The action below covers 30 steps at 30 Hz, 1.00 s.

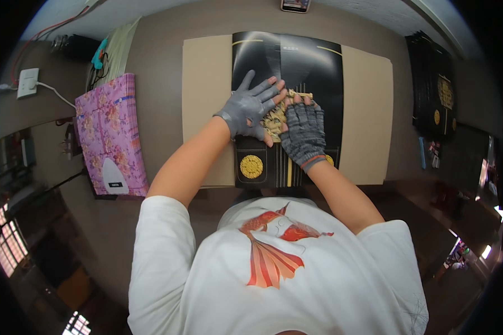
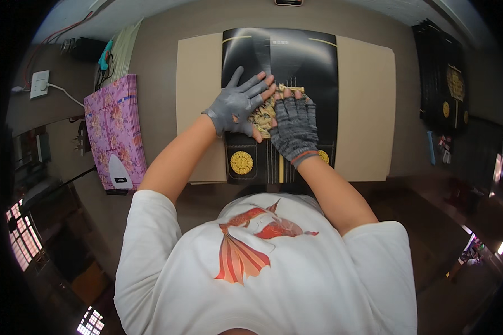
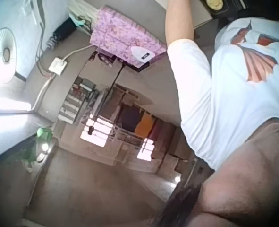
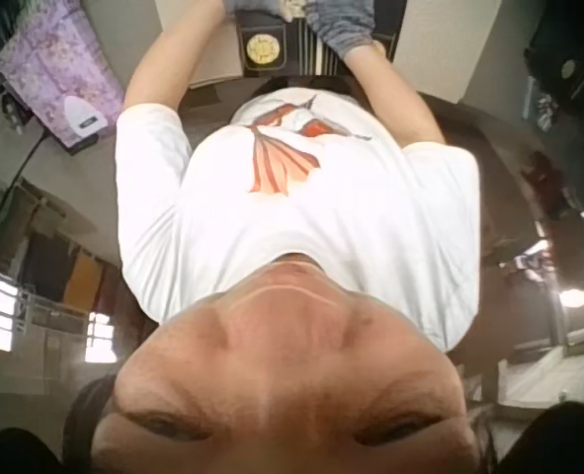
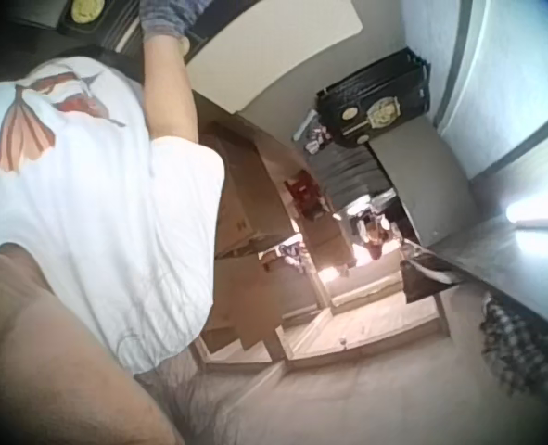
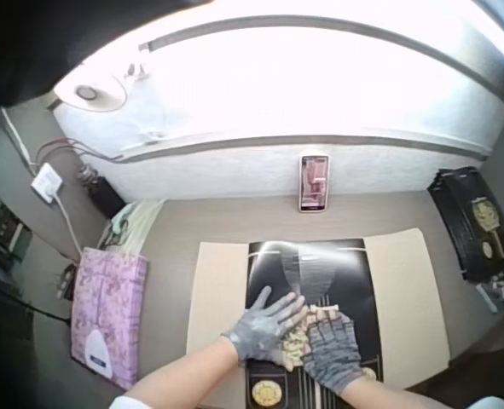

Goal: The person folds flat cardboard sheets into boxes by hand, presses down on the folded edges, and stacks the finished boxes to the side. The person then touches the screen of a smartphone propped on the table.

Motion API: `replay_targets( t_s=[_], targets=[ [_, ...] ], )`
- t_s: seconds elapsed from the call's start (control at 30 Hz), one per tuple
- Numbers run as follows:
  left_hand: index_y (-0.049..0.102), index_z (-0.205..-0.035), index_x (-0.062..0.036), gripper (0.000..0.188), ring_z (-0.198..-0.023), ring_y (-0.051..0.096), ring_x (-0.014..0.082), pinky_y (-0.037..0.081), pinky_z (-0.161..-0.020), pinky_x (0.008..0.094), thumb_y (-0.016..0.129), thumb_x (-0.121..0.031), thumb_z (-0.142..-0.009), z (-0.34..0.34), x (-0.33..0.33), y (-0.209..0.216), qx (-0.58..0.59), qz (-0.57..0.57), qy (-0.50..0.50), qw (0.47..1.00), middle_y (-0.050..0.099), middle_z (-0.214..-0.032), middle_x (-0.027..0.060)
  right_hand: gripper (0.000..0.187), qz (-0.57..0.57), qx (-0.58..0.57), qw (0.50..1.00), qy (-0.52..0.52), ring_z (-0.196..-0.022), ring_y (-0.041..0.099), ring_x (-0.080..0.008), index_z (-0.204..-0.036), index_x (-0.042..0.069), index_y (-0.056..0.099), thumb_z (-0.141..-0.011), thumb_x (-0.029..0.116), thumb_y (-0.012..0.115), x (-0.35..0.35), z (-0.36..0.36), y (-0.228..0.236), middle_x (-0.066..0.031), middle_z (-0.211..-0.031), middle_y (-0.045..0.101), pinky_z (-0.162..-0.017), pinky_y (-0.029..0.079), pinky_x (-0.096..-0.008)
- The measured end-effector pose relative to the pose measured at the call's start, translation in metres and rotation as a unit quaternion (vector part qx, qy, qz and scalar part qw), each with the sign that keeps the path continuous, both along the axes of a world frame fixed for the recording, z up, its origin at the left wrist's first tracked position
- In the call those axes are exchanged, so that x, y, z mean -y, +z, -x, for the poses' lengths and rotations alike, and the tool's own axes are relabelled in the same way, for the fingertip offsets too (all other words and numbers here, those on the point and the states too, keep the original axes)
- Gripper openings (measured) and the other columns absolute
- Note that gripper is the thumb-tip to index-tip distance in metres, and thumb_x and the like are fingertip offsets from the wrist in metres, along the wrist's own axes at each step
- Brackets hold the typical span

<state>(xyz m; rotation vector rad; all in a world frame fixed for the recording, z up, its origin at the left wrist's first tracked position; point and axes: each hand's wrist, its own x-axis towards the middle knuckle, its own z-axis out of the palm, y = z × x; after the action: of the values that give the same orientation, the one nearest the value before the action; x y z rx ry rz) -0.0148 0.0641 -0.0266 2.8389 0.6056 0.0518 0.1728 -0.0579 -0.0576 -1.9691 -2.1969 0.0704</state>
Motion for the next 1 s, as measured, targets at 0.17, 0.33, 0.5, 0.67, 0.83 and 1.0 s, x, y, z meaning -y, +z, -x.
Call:
replay_targets(
  t_s=[0.17, 0.33, 0.5, 0.67, 0.83, 1.0],
  targets=[
    [0.04, -0.149, -0.0148, 0.099, -0.148, 0.028, 0.0257, 0.013, -0.118, 0.0603, 0.055, -0.078, -0.074, -0.008, -0.075, -0.013, 0.038, -0.075, 0.028, 0.996, 0.035, -0.157, 0.0096, 0.064, 0.051, -0.005, 0.999, 0.004, -0.148, 0.023, -0.0378, -0.148, 0.006, 0.041, -0.09, 0.031, 0.051, 0.0, 0.0, 0.009, -0.0194, -0.156, 0.032, -0.119, 0.013, -0.0585],
    [0.02, -0.157, -0.0148, 0.095, -0.15, 0.012, 0.0385, 0.006, -0.114, 0.0694, 0.045, -0.073, -0.087, -0.037, -0.167, -0.008, -0.075, -0.061, 0.135, 0.986, 0.015, -0.163, 0.0177, 0.066, 0.094, 0.015, 0.995, -0.007, -0.148, 0.02, -0.0391, -0.149, 0.006, 0.039, -0.09, 0.032, 0.051, 0.001, -0.001, 0.009, -0.0197, -0.157, 0.03, -0.118, 0.013, -0.0602],
    [0.024, -0.156, -0.0124, 0.093, -0.15, 0.014, 0.0375, 0.009, -0.115, 0.0675, 0.047, -0.071, -0.087, -0.029, -0.16, -0.025, -0.001, -0.153, 0.242, 0.958, 0.019, -0.161, 0.0205, 0.062, 0.019, -0.018, 1.0, 0.006, -0.146, 0.027, -0.0372, -0.149, 0.009, 0.041, -0.091, 0.031, 0.049, -0.001, 0.005, 0.007, -0.0174, -0.155, 0.035, -0.118, 0.017, -0.0585],
    [0.039, -0.15, -0.0131, 0.094, -0.147, 0.028, 0.0351, 0.021, -0.113, 0.0654, 0.051, -0.075, -0.079, 0.003, -0.031, -0.035, 0.054, -0.2, 0.174, 0.963, 0.032, -0.157, 0.0156, 0.06, -0.02, -0.005, 1.0, 0.007, -0.144, 0.03, -0.0359, -0.149, 0.011, 0.042, -0.093, 0.032, 0.05, -0.001, -0.001, -0.002, -0.0155, -0.153, 0.039, -0.118, 0.018, -0.0568],
    [0.037, -0.147, 0.001, 0.105, -0.145, 0.028, 0.0426, 0.024, -0.115, 0.0579, 0.067, -0.066, -0.073, 0.045, 0.178, -0.013, 0.141, 0.065, 0.121, 0.98, 0.032, -0.155, 0.0264, 0.059, -0.032, 0.035, 0.999, 0.002, -0.144, 0.032, -0.0346, -0.148, 0.017, 0.043, -0.094, 0.036, 0.053, -0.003, -0.002, -0.001, -0.0139, -0.152, 0.04, -0.118, 0.018, -0.056],
    [0.042, -0.144, 0.0031, 0.092, -0.141, 0.037, 0.0394, 0.029, -0.116, 0.0491, 0.075, -0.05, -0.076, 0.049, 0.223, -0.01, 0.14, 0.061, 0.159, 0.975, 0.041, -0.149, 0.0251, 0.05, -0.112, 0.008, 0.99, 0.087, -0.139, 0.04, -0.0344, -0.136, 0.023, 0.056, -0.089, 0.039, 0.061, 0.002, -0.005, -0.007, -0.0113, -0.145, 0.049, -0.114, 0.021, -0.0588]
  ],
)
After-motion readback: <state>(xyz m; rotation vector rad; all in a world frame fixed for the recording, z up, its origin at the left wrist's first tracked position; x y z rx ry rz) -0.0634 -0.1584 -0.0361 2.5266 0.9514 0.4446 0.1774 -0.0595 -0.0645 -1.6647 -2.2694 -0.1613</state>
